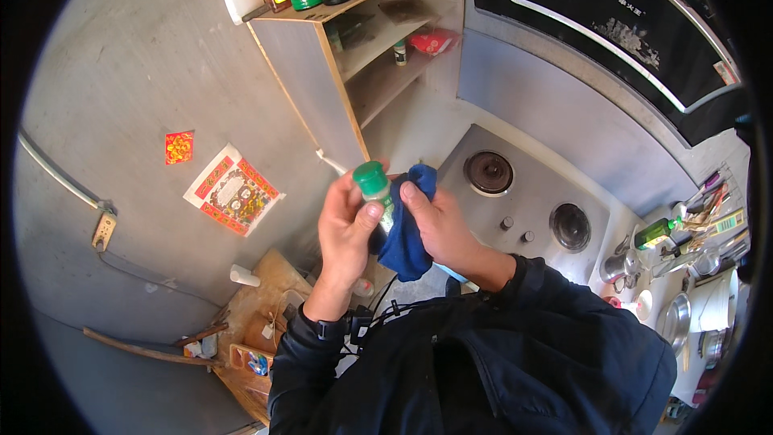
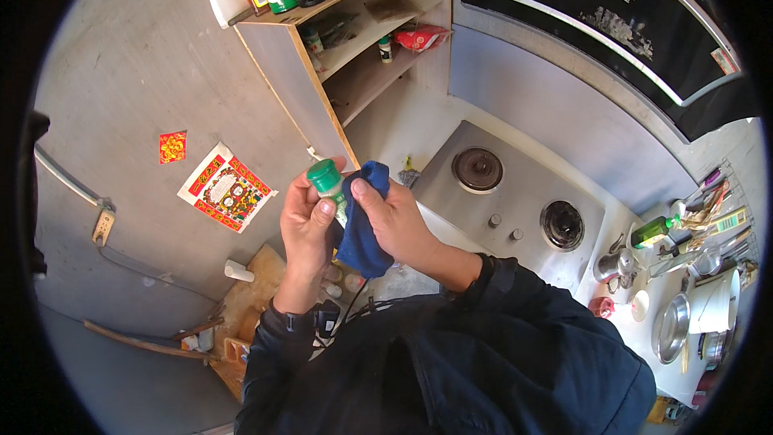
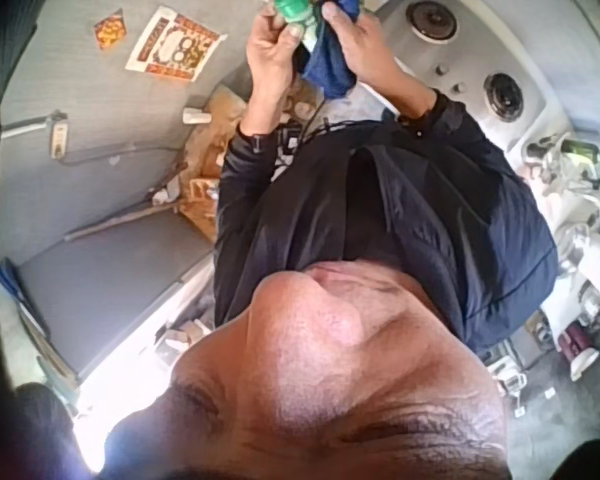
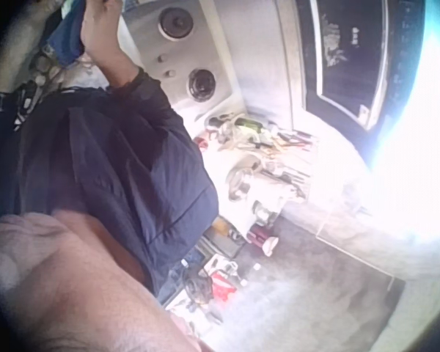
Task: The person wipes a wooden spice rack and its contents with a blue cloth. They remove several bottles and packets, wipe them individually, and place them back on the shelf. The person also wipes the interior surfaces of the shelf and the countertop below.
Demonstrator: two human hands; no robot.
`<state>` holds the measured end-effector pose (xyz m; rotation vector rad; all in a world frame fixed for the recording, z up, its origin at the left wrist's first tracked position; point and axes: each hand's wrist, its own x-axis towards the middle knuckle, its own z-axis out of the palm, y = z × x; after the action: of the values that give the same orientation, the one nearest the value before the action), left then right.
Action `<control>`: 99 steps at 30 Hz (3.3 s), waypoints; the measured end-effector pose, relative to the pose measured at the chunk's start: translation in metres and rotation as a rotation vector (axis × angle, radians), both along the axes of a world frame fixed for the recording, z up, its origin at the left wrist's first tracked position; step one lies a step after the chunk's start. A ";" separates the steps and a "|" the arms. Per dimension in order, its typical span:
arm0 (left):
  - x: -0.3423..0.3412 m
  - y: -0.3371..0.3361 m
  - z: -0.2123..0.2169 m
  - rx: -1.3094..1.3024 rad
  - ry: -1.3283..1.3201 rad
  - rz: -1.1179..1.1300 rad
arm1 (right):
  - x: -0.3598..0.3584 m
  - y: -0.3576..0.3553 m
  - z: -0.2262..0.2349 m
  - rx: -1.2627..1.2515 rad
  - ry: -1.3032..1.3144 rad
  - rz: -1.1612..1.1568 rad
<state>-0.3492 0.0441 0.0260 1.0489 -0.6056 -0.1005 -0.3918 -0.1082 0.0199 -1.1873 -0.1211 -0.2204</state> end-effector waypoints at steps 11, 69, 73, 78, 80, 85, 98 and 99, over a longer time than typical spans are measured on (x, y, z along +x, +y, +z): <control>0.007 0.003 0.013 -0.272 0.152 0.145 | 0.000 -0.003 0.012 0.653 0.054 0.182; -0.021 -0.046 -0.019 -0.044 0.200 0.023 | 0.005 -0.002 -0.008 -0.204 -0.308 -0.341; -0.021 -0.041 -0.025 0.024 0.133 -0.013 | 0.008 -0.026 -0.006 -0.193 0.174 -0.324; -0.022 -0.039 -0.034 0.111 0.029 0.010 | 0.015 -0.024 -0.004 -0.107 0.063 -0.402; -0.020 -0.038 -0.035 0.038 0.043 -0.008 | 0.015 -0.021 -0.007 -0.076 0.036 -0.402; -0.012 -0.038 -0.017 -0.176 0.195 -0.058 | 0.010 -0.022 -0.003 0.202 0.039 -0.160; 0.000 -0.028 -0.009 -0.259 0.331 -0.051 | -0.006 -0.011 -0.009 0.140 -0.108 -0.187; 0.000 -0.027 -0.009 -0.265 0.325 -0.046 | -0.008 -0.008 -0.010 0.092 -0.150 -0.221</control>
<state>-0.3494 0.0175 0.0171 0.7411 -0.3366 -0.2207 -0.3994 -0.1164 0.0100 -1.0914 -0.1093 -0.5044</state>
